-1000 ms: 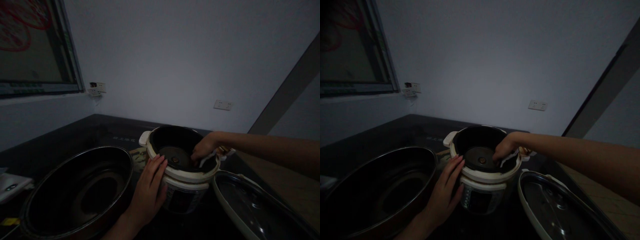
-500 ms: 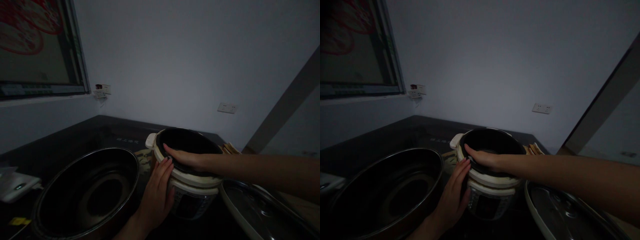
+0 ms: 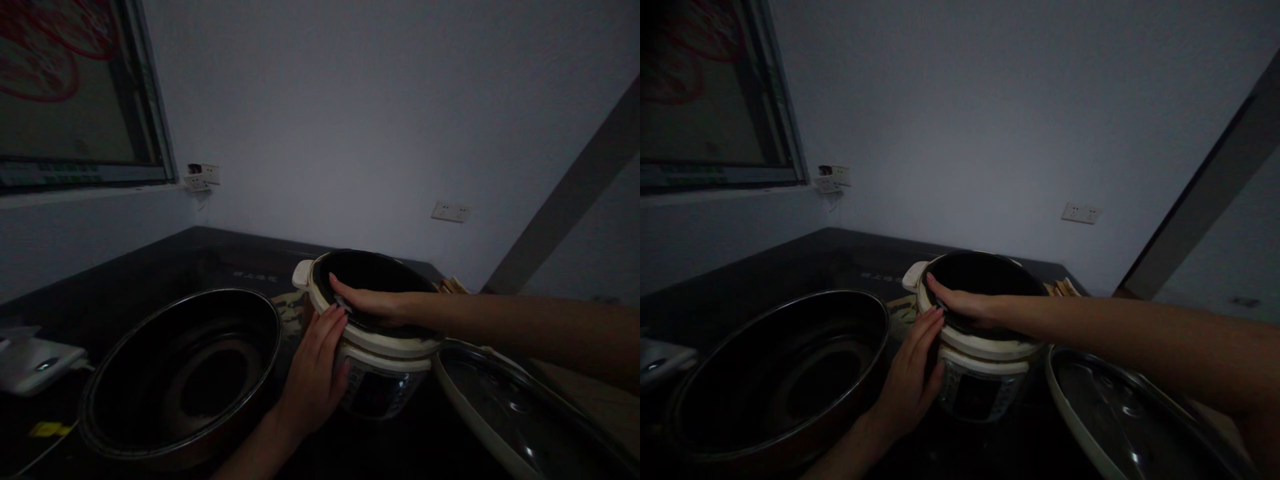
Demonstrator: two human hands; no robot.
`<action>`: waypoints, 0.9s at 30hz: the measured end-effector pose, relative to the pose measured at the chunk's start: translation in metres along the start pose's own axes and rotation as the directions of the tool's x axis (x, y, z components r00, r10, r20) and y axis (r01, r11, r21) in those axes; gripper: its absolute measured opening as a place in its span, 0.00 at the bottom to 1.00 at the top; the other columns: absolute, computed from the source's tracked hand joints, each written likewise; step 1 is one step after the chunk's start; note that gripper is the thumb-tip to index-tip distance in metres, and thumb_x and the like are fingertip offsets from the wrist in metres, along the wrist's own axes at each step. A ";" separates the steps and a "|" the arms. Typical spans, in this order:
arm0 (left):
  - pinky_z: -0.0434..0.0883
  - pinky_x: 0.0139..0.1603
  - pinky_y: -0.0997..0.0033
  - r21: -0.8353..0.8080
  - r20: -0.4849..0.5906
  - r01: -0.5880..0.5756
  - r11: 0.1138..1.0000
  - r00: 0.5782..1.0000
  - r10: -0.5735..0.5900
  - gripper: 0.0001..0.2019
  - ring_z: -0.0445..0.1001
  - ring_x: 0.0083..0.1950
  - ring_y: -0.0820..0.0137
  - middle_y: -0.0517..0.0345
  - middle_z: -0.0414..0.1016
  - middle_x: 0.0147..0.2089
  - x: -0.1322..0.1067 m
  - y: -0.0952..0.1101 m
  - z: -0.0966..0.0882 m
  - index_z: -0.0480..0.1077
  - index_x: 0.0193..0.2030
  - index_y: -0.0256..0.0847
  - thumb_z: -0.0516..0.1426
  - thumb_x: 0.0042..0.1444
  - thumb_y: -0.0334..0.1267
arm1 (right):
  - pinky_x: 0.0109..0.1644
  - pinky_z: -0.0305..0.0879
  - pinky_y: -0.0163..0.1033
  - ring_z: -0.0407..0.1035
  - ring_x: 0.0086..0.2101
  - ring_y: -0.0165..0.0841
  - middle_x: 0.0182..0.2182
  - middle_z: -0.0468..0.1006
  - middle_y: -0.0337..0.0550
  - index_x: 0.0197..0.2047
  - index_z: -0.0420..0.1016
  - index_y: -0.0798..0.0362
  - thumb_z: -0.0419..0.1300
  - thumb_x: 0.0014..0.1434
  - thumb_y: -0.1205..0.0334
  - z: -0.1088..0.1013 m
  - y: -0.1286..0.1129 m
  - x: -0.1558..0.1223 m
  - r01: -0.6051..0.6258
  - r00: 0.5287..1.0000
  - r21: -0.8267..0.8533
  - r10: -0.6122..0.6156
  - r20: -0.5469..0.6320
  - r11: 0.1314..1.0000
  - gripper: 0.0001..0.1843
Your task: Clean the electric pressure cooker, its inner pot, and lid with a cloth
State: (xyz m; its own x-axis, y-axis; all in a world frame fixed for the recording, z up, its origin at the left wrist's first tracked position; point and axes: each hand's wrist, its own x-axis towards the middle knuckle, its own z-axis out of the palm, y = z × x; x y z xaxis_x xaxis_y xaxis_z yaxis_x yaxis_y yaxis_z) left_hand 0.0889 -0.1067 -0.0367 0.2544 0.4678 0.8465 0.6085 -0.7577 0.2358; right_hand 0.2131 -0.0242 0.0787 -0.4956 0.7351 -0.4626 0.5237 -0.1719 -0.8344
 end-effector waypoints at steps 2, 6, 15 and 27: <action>0.54 0.71 0.53 -0.031 -0.006 0.003 1.000 1.000 -0.003 0.28 0.50 0.73 0.63 0.40 0.58 0.69 -0.001 0.000 0.001 0.46 0.70 0.36 0.48 0.64 0.31 | 0.57 0.65 0.46 0.74 0.47 0.39 0.47 0.79 0.57 0.49 0.76 0.59 0.35 0.64 0.33 -0.009 0.003 -0.019 -0.087 0.990 0.057 0.080 0.119 0.995 0.42; 0.54 0.71 0.52 -0.093 -0.021 0.025 0.995 0.999 -0.027 0.29 0.50 0.73 0.62 0.40 0.56 0.69 -0.003 0.000 0.002 0.45 0.71 0.36 0.47 0.64 0.30 | 0.63 0.59 0.43 0.69 0.54 0.36 0.52 0.77 0.51 0.56 0.72 0.54 0.39 0.67 0.37 -0.022 0.008 -0.044 -0.040 0.982 0.009 0.038 0.186 0.999 0.36; 0.59 0.69 0.52 -0.110 -0.056 0.056 0.992 0.996 -0.063 0.28 0.51 0.73 0.62 0.40 0.55 0.69 -0.006 0.000 0.004 0.48 0.69 0.37 0.46 0.61 0.25 | 0.46 0.68 0.41 0.71 0.33 0.35 0.30 0.78 0.47 0.35 0.76 0.55 0.48 0.62 0.34 0.014 -0.024 0.003 -0.015 1.000 0.101 0.018 -0.024 0.995 0.32; 0.58 0.70 0.53 -0.110 -0.072 0.057 0.992 0.995 -0.065 0.28 0.51 0.72 0.63 0.41 0.56 0.68 -0.005 0.001 0.004 0.50 0.67 0.36 0.46 0.60 0.23 | 0.36 0.63 0.35 0.66 0.27 0.31 0.26 0.74 0.43 0.30 0.72 0.56 0.52 0.65 0.42 0.018 -0.027 0.029 0.046 0.957 0.030 -0.035 -0.287 0.999 0.25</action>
State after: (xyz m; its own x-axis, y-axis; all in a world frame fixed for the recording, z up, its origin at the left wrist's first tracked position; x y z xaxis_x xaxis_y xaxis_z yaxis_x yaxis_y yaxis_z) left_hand 0.0912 -0.1077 -0.0429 0.1597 0.4820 0.8615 0.5356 -0.7754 0.3346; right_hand 0.1716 -0.0100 0.0824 -0.2937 0.8982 -0.3271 0.4797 -0.1574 -0.8632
